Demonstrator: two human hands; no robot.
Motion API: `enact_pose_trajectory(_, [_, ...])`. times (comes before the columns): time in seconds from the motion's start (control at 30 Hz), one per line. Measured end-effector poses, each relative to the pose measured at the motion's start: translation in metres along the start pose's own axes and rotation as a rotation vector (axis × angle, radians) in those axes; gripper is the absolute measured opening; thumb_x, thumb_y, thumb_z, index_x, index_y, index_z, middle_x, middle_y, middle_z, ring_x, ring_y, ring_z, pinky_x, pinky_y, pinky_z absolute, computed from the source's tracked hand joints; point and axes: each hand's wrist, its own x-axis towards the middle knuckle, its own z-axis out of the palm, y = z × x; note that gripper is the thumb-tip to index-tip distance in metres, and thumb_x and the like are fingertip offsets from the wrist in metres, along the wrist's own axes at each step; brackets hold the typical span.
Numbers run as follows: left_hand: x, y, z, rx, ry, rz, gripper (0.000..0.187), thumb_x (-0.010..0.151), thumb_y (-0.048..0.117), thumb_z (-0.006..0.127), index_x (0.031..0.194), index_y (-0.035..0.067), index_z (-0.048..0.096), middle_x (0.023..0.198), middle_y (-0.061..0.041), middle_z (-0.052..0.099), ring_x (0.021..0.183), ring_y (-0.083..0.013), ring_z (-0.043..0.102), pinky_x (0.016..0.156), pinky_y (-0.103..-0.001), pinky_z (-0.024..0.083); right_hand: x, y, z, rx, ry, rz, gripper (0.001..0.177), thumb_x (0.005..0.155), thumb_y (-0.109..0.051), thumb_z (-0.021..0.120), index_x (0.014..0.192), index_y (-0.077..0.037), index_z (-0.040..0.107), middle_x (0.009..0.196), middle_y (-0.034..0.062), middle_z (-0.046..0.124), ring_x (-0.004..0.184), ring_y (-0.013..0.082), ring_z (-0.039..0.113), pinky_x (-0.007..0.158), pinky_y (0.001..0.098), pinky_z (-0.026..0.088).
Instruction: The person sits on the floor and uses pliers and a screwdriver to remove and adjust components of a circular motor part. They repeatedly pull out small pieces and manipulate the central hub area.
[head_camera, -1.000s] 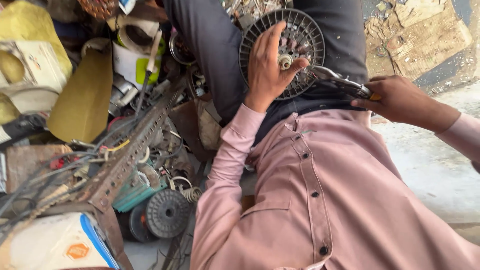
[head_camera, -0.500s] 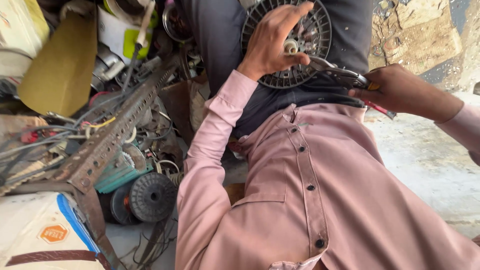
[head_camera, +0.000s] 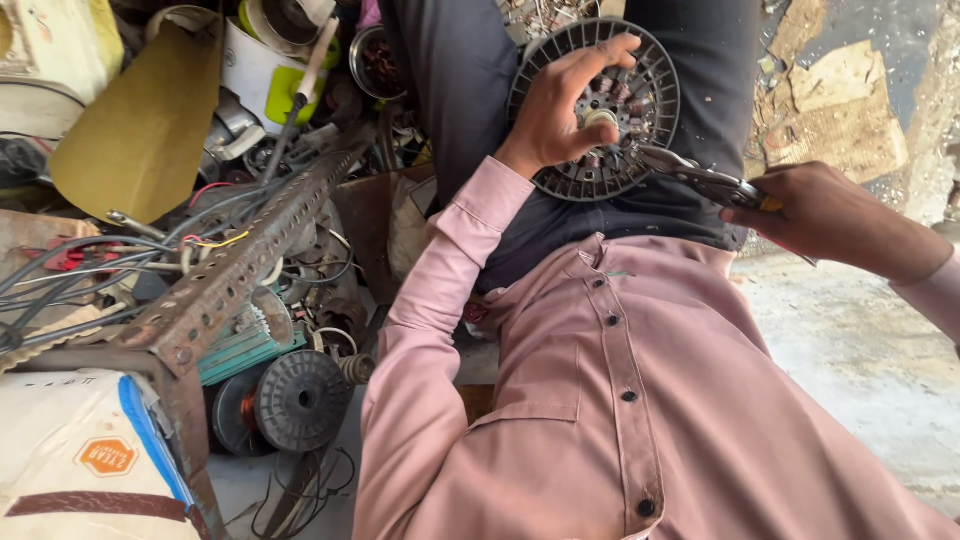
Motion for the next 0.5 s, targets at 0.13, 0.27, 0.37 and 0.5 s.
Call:
enact_pose_trajectory(0.13, [0.001,0.000,0.001,0.006,-0.005,-0.002,0.104,0.089,0.094,0.034,0.145,0.008,0.055,0.122,-0.011,0.074,0.118,-0.0288,0.075,0.107,-0.042,0.059,0.006,-0.002,0.001,-0.007,-0.054,0.094,0.054,0.098,-0.052,0.057,0.079,-0.003,0.070,0.054,0.0128,0.064,0.044,0.0219,0.064,0.049,0.0391,0.054])
enact_pose_trajectory(0.27, [0.002,0.006,0.000,0.018,0.004,-0.004,0.100,0.091,0.091,0.035,0.145,0.009,0.055,0.122,-0.011,0.075,0.118,-0.0291,0.074,0.107,-0.043,0.059,0.014,-0.007,0.014,0.065,-0.038,0.073,0.052,0.096,-0.050,0.057,0.077,-0.003,0.071,0.054,0.0121,0.066,0.045,0.0224,0.062,0.048,0.0399,0.051])
enact_pose_trajectory(0.37, [0.004,0.013,0.000,0.027,0.004,-0.024,0.098,0.092,0.090,0.036,0.144,0.009,0.056,0.119,-0.011,0.074,0.115,-0.0290,0.075,0.104,-0.042,0.060,0.014,-0.009,0.024,0.123,-0.014,0.041,0.050,0.096,-0.048,0.058,0.077,-0.003,0.068,0.053,0.0099,0.067,0.043,0.0193,0.064,0.047,0.0357,0.056])
enact_pose_trajectory(0.5, [0.007,0.020,-0.002,0.044,0.012,-0.041,0.087,0.098,0.082,0.039,0.140,0.009,0.058,0.118,-0.012,0.073,0.112,-0.0296,0.074,0.099,-0.041,0.061,0.017,-0.012,0.024,0.133,0.134,-0.107,0.044,0.098,-0.042,0.059,0.078,-0.003,0.064,0.053,0.0109,0.063,0.041,0.0213,0.059,0.046,0.0391,0.051])
